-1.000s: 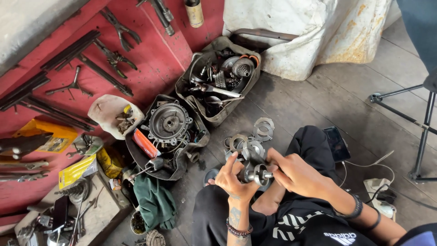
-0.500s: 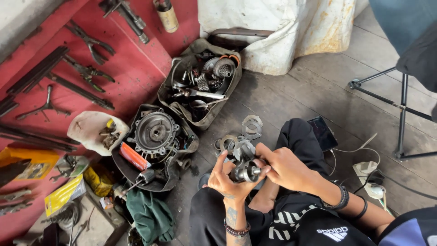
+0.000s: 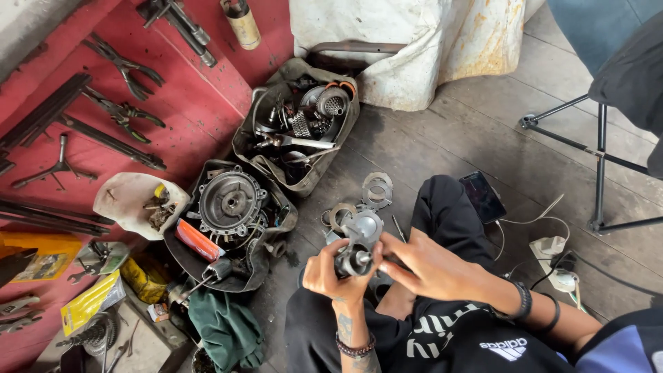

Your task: The person sits on the floor and cleans a metal gear component using a wire brush. They scrub the teeth and shaft of the gear, rotate it to access different sides, and continue brushing the surface.

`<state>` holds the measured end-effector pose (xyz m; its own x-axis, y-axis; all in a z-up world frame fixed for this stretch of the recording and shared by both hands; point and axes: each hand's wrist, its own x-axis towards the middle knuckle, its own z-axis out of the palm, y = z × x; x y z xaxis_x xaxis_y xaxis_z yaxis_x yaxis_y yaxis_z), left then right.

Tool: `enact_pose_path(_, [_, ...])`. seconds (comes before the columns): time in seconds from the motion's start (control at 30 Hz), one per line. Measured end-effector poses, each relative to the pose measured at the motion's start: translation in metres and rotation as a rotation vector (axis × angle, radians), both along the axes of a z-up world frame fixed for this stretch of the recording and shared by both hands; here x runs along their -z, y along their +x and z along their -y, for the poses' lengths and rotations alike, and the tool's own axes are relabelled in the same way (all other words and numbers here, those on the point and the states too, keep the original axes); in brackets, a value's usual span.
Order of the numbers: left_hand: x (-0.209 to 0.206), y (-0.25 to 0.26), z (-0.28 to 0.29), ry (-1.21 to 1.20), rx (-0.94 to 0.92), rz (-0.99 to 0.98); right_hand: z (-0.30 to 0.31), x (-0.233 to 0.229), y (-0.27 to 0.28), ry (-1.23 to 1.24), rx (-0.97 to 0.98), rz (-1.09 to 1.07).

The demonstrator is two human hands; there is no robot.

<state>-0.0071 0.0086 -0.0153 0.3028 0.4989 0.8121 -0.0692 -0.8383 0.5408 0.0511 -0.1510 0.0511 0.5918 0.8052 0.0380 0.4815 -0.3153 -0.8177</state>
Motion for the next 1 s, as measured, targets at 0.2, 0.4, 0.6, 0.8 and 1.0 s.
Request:
enact_pose_path(0.2, [-0.021,-0.011,0.001,0.025,0.029,-0.146,-0.003,0.014,0.001,-0.159,-0.025,0.138])
enact_pose_path(0.4, [-0.008,-0.019,-0.004,-0.022,-0.06,-0.148,-0.009,0.008,-0.01,-0.054,-0.034,-0.041])
enact_pose_path(0.6, [-0.024,-0.014,0.001,0.03,-0.005,-0.134,-0.011,0.016,-0.006,-0.056,-0.048,0.209])
enact_pose_path(0.8, [-0.033,-0.01,-0.001,-0.226,0.108,-0.16,-0.005,0.019,-0.008,-0.095,-0.031,0.099])
enact_pose_path(1.0, [-0.029,-0.007,0.002,-0.098,0.101,-0.132,-0.013,0.016,0.001,0.014,0.022,-0.117])
